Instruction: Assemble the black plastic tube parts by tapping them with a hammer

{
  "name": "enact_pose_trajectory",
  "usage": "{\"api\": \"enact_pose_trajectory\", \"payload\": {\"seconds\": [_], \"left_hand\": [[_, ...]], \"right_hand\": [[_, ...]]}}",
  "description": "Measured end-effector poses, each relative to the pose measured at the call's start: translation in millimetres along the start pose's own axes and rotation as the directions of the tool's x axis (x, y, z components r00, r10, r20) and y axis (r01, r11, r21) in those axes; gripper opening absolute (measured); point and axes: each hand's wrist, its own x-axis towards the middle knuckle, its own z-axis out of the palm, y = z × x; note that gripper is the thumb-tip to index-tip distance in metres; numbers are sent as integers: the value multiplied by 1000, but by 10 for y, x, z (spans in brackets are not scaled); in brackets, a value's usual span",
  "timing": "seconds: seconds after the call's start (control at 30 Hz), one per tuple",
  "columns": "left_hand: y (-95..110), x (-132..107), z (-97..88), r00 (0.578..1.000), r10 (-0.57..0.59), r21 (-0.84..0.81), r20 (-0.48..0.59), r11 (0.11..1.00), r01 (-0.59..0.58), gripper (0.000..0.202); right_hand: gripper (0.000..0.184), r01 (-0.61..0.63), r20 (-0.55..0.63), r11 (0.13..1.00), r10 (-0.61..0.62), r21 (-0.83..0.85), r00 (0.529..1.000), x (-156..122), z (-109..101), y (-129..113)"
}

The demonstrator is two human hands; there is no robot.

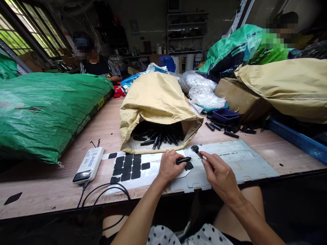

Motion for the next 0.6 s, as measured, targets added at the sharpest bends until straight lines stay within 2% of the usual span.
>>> {"api": "enact_pose_trajectory", "payload": {"seconds": [0.17,0.3,0.43,0.6], "left_hand": [[25,5,-10,1000,-5,4,-5,1000,5,19],[19,6,-9,1000,11,8,-7,1000,-11,15],[4,4,-7,1000,6,6,7,1000,-6,15],[-19,1,-5,1000,1,-3,19,1000,-1,15]], "right_hand": [[29,-120,-66,945,105,-304,992,201,-15,416],[29,-103,-51,893,90,-438,995,315,109,669],[28,-64,-63,857,37,-511,997,359,214,712],[28,-62,-75,829,24,-557,997,337,243,681]]}}
